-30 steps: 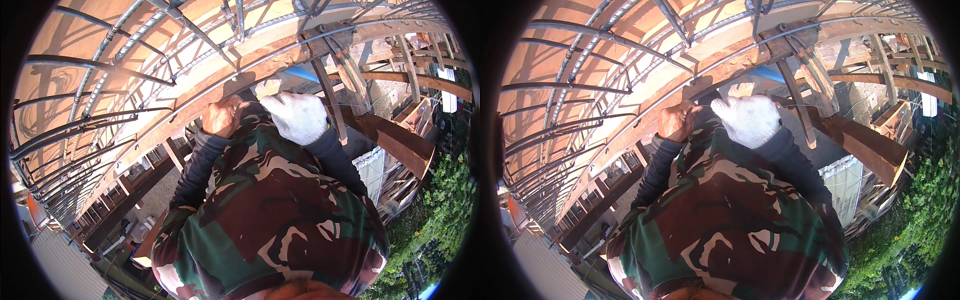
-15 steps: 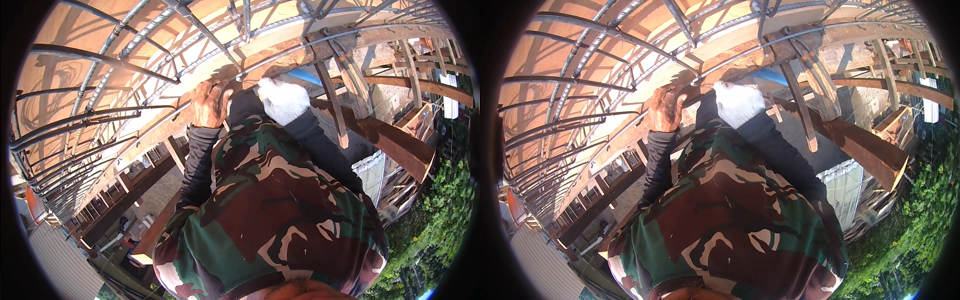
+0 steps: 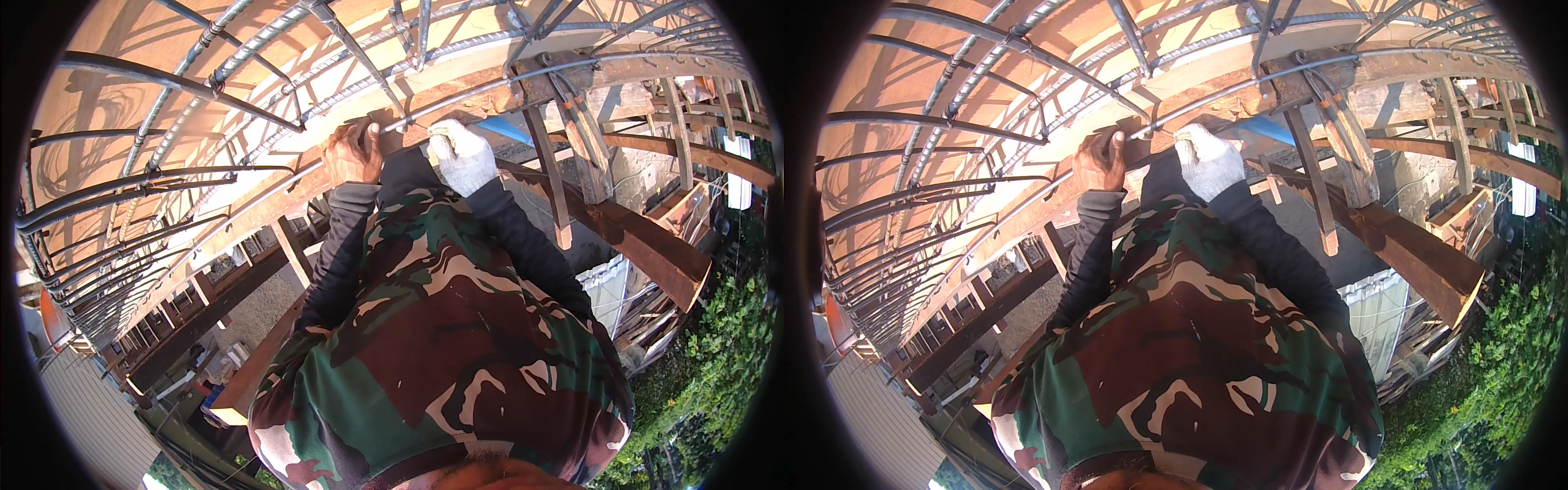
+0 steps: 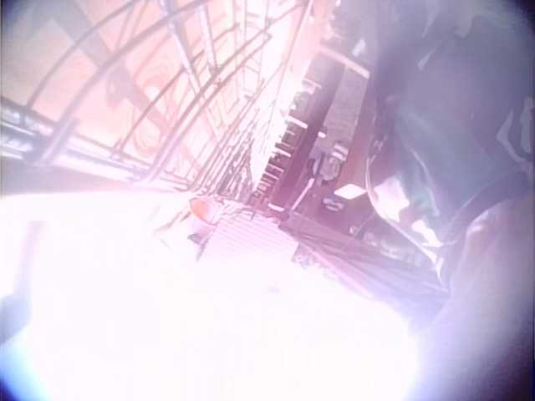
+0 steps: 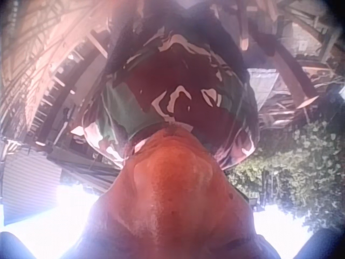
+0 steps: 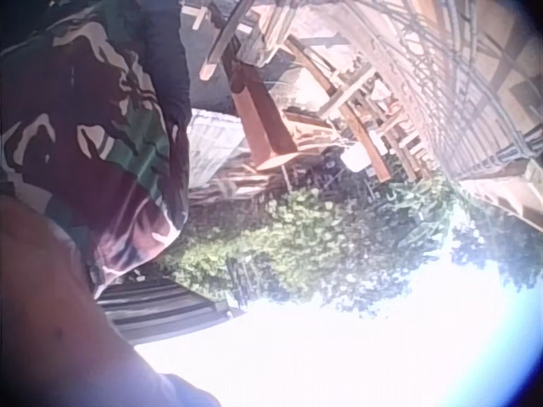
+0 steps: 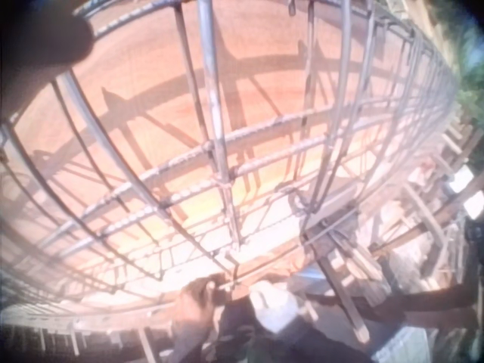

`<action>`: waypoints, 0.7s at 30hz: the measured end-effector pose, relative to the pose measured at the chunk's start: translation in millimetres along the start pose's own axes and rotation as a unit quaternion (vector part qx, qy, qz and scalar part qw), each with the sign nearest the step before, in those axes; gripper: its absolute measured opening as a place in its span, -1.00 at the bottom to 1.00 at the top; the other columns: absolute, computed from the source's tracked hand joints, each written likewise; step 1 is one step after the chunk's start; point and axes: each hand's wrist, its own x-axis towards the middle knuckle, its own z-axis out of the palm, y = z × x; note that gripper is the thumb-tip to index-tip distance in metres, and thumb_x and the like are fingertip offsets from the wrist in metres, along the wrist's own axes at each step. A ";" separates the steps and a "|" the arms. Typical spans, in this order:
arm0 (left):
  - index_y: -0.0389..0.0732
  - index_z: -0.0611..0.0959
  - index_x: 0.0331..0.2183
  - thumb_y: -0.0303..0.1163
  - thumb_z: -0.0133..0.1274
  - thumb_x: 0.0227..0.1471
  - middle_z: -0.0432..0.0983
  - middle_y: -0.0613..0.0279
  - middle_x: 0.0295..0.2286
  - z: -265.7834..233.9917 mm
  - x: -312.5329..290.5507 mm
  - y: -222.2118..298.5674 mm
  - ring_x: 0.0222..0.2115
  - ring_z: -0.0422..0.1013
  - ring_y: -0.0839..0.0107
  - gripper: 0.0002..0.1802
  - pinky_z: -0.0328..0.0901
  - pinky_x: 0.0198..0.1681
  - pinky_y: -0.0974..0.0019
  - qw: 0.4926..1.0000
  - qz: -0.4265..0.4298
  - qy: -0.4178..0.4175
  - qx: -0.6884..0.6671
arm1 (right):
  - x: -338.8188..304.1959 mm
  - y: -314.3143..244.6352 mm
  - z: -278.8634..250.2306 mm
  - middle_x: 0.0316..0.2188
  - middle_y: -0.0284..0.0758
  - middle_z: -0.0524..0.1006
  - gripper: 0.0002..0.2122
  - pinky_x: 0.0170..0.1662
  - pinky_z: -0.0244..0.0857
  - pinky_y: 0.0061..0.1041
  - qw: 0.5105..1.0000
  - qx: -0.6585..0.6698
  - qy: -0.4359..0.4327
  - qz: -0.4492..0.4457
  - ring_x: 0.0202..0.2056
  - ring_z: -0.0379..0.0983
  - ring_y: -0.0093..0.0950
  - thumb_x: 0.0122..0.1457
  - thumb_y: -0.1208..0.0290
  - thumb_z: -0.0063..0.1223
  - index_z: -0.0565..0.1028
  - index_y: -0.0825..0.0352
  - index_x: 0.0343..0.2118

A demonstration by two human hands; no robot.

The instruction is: The person secures a rebar structure to a wooden frame using wire and pliers. They wrap wire around the rebar and wooden supports, then twist and cut the wire with pliers to hold the rebar in place.

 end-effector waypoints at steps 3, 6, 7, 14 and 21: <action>-0.17 0.75 -0.35 -0.04 0.13 0.08 0.61 0.04 -0.51 3.3 5.7 10.6 -0.43 0.53 0.04 -0.62 0.38 -0.27 0.11 0.998 -0.039 0.018 -0.047 | -0.4 0.1 3.2 -0.41 -0.17 0.59 -0.88 -0.31 0.43 -0.41 1.000 -0.016 0.006 -0.001 -0.37 0.57 -0.20 0.13 0.44 0.12 0.54 0.30 -0.27; -0.16 0.75 -0.37 -0.15 0.18 0.06 0.60 0.05 -0.52 11.8 7.0 16.9 -0.48 0.53 0.06 -0.73 0.37 -0.33 0.17 0.987 -0.099 0.032 -0.125 | 0.6 -0.3 1.5 -0.46 -0.18 0.58 -0.88 -0.35 0.43 -0.36 0.998 -0.051 0.008 -0.025 -0.42 0.56 -0.19 0.12 0.42 0.12 0.53 0.27 -0.28; -0.17 0.74 -0.38 -0.19 0.20 0.04 0.60 0.05 -0.52 12.2 7.6 18.7 -0.48 0.52 0.07 -0.75 0.37 -0.34 0.18 0.987 -0.094 0.031 -0.123 | 2.2 -2.1 -0.3 -0.50 -0.19 0.57 -0.89 -0.37 0.42 -0.33 0.997 -0.066 0.008 -0.037 -0.46 0.55 -0.19 0.12 0.41 0.10 0.53 0.26 -0.29; -0.22 0.71 -0.43 -0.34 0.25 -0.02 0.60 0.08 -0.53 13.2 12.9 20.3 -0.49 0.52 0.08 -0.85 0.35 -0.36 0.19 0.992 0.061 0.062 -0.092 | 6.1 -6.3 0.0 -0.57 -0.23 0.53 -0.91 -0.46 0.40 -0.32 0.971 -0.216 0.030 -0.103 -0.53 0.52 -0.28 0.11 0.34 0.13 0.48 0.20 -0.40; -0.23 0.69 -0.28 -0.53 0.08 0.01 0.60 0.03 -0.42 6.3 13.2 28.2 -0.38 0.53 0.11 -0.81 0.39 -0.23 0.20 0.977 0.087 -0.027 -0.193 | 8.0 4.0 -1.3 -0.57 -0.25 0.54 -0.89 -0.46 0.40 -0.34 0.970 -0.209 0.016 -0.126 -0.53 0.52 -0.29 0.12 0.31 0.11 0.48 0.20 -0.38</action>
